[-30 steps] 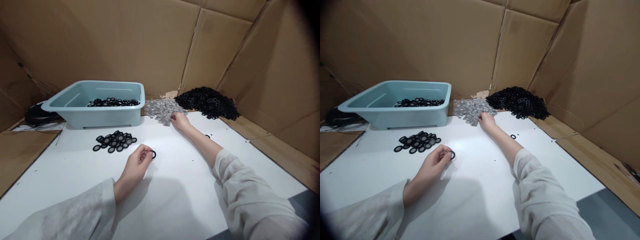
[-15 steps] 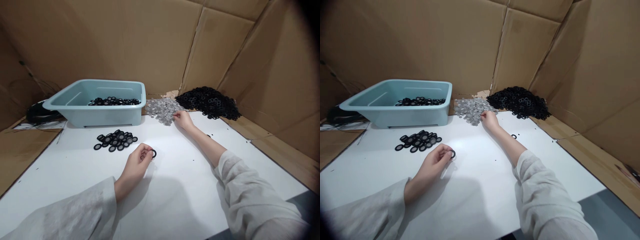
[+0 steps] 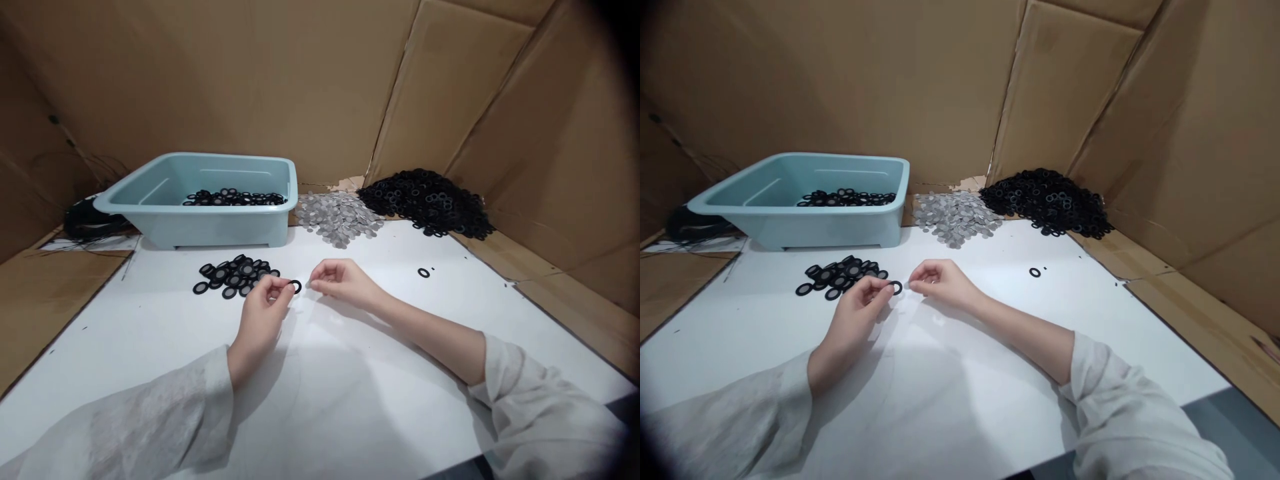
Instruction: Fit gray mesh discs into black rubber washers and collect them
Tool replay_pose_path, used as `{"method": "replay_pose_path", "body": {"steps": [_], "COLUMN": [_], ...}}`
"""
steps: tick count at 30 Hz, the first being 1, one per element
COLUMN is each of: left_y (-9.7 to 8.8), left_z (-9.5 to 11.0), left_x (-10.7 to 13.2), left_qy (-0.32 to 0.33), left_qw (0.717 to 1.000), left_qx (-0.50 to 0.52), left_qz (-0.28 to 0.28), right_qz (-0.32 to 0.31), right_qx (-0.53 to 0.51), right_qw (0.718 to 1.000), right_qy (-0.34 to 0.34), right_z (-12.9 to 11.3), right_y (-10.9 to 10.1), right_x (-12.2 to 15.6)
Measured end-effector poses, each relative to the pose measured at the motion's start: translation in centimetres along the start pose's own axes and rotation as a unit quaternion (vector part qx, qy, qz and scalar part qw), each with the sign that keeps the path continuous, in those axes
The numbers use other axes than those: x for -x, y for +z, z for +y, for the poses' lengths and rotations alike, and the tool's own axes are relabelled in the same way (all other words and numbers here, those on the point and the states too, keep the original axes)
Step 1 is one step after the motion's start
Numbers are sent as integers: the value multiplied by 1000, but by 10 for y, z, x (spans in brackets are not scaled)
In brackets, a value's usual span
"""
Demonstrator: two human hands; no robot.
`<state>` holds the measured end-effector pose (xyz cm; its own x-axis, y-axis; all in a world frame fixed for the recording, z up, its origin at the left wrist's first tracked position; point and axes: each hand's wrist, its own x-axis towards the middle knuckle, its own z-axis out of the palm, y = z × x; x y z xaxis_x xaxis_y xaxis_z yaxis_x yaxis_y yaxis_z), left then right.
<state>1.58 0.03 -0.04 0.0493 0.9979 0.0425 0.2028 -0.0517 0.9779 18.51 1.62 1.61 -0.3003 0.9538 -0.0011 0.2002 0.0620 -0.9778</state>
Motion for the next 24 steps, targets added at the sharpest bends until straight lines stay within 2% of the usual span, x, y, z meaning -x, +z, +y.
{"method": "replay_pose_path", "body": {"steps": [4, 9, 14, 24], "left_y": [1, 2, 1, 1], "left_z": [3, 8, 7, 5], "left_x": [2, 5, 5, 5], "left_qy": [-7, -28, -15, -10], "left_qw": [999, 996, 995, 995], "left_qx": [30, 51, 48, 35], "left_qz": [-31, -61, -90, -93], "right_qz": [-22, -4, -8, -77], "right_qx": [-4, -10, -27, -33], "right_qw": [1000, 1000, 1000, 996], "right_qy": [-16, -22, -7, 33], "right_z": [-1, 2, 4, -2], "right_y": [12, 13, 13, 9], "right_x": [6, 6, 6, 8]}}
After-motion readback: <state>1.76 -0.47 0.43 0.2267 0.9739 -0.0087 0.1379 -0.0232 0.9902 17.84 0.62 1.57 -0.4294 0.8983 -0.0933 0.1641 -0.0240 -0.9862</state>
